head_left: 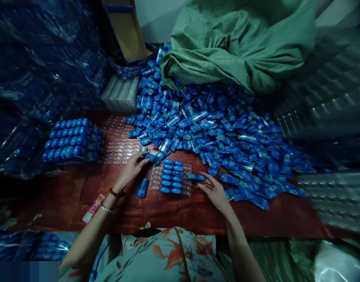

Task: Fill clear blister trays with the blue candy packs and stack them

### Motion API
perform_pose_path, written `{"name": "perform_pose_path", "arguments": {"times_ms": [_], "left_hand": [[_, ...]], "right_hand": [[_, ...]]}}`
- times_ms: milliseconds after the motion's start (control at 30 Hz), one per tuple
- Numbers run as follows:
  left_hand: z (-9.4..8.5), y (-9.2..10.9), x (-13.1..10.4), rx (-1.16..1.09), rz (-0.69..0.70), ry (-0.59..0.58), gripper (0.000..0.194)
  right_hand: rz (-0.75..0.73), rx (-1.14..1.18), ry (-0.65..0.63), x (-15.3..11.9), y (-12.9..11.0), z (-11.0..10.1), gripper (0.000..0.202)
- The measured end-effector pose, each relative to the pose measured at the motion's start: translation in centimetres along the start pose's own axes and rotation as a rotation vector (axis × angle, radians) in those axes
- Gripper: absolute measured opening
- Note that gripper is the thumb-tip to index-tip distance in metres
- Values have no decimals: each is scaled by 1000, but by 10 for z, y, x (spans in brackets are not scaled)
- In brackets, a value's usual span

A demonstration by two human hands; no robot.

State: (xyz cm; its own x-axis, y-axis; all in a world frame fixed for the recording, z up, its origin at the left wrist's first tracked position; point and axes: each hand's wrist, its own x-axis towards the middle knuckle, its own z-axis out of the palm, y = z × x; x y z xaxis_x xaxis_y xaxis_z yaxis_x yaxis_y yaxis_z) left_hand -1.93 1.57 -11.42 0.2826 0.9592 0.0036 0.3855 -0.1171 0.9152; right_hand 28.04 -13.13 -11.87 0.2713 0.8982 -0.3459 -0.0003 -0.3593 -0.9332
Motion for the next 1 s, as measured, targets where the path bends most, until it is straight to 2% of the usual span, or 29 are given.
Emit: {"name": "perform_pose_path", "arguments": {"times_ms": [100,267,367,500,667,767,833,900,1000], "left_hand": [[-15,-7,-8,-107,-99,15,40],[-37,-11,-24,-90,-86,123,35],[-35,-13,-29,-79,-119,174,34],[-26,-18,-31,-91,-136,263,33],[-25,-22,-36,-107,-136,281,55],[-28,-17,-41,-44,-178,313,50],[-27,-10,-44,-12,-158,284,41],[-23,-1,-46,7,-104,219,36],[-14,11,-49,72,-37,140,31]], "right_hand": [[-6,-44,85,-4,2,-7,53],[-116,-301,237,0,-1,-10,47],[-194,-464,251,5,-5,-9,46],[-203,-593,259,9,-5,-11,48],[-258,-811,214,5,4,-14,56],[-325,-894,287,2,3,-11,55],[-400,-885,328,5,-9,-5,48],[-513,-847,309,13,-30,6,38],[-692,-849,97,35,-73,33,29]]}}
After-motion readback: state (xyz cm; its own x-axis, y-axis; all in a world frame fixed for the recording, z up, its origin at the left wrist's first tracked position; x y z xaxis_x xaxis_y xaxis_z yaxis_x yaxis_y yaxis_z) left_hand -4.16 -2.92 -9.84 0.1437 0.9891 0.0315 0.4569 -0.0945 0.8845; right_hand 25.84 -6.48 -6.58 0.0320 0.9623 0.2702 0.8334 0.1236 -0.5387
